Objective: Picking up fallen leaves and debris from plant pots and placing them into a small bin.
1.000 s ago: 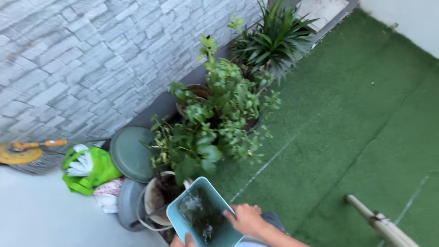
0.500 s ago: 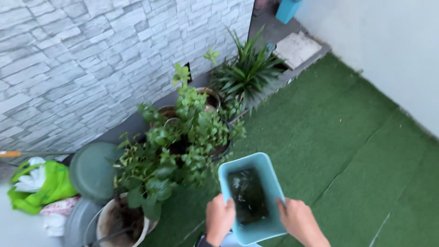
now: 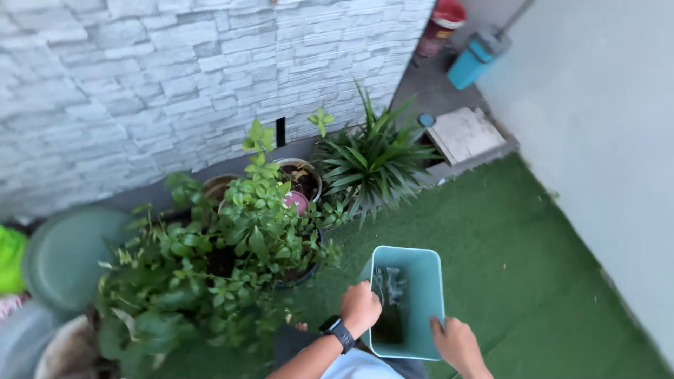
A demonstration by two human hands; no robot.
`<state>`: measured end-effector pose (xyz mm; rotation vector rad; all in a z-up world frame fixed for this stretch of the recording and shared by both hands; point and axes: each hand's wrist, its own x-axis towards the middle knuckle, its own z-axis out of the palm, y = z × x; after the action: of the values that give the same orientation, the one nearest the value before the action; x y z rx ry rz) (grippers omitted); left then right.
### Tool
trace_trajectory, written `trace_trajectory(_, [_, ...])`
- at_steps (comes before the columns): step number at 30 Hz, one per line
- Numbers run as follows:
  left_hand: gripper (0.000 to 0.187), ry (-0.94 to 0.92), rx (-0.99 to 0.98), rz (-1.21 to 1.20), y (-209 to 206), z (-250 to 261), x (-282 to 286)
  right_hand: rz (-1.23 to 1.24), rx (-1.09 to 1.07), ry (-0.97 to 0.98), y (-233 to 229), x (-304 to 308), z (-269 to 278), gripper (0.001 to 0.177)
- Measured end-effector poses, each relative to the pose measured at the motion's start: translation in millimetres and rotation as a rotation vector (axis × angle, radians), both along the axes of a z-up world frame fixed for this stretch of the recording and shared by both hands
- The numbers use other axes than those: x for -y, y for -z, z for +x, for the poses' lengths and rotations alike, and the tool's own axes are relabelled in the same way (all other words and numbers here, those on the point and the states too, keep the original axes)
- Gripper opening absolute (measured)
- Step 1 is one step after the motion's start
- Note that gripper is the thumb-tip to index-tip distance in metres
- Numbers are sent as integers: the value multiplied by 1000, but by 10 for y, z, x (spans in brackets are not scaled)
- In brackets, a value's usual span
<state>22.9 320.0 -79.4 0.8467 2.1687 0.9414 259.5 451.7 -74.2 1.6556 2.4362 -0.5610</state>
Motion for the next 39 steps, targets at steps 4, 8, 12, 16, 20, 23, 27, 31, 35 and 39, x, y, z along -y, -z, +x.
trace_trajectory(4, [18,-265,27,-134,823,230,-667,-37,30,-257,855,-1093,-130,54])
trace_trajectory(8, [24,-587,110,-269,1383,497,-1118,-8,43,-589,1818,-2035,-247,55])
trace_trajectory(12, [18,-799,156,-359,2030,1290,-1359,-123,86,-853,2110,-2470,-298,49])
trace_trajectory(16, [29,-976,97,-558,2037,1104,-1439,-159,180,-978,2733,-2659,-632,49])
trace_trajectory(20, [49,-1070,61,-778,2896,1254,-1397,-262,45,-1106,3623,-2577,-930,44])
trace_trajectory(23, [45,-1182,45,-792,3740,1521,-1376,-280,-1,-1207,4243,-2557,-965,46])
trace_trajectory(27, [34,-1258,257,-699,4777,1436,-1193,-250,255,-1204,5115,-2311,-1313,51])
trace_trajectory(31, [29,-1366,285,-502,6026,1365,-1122,-225,220,-1162,6249,-2146,-1316,48])
trace_trajectory(35, [30,-1411,200,-487,6614,1321,-1178,-260,66,-1226,6910,-2063,-1207,48])
trace_trajectory(39, [25,-1408,75,-561,6449,1018,-1066,-145,21,-1216,6702,-1819,-1387,49])
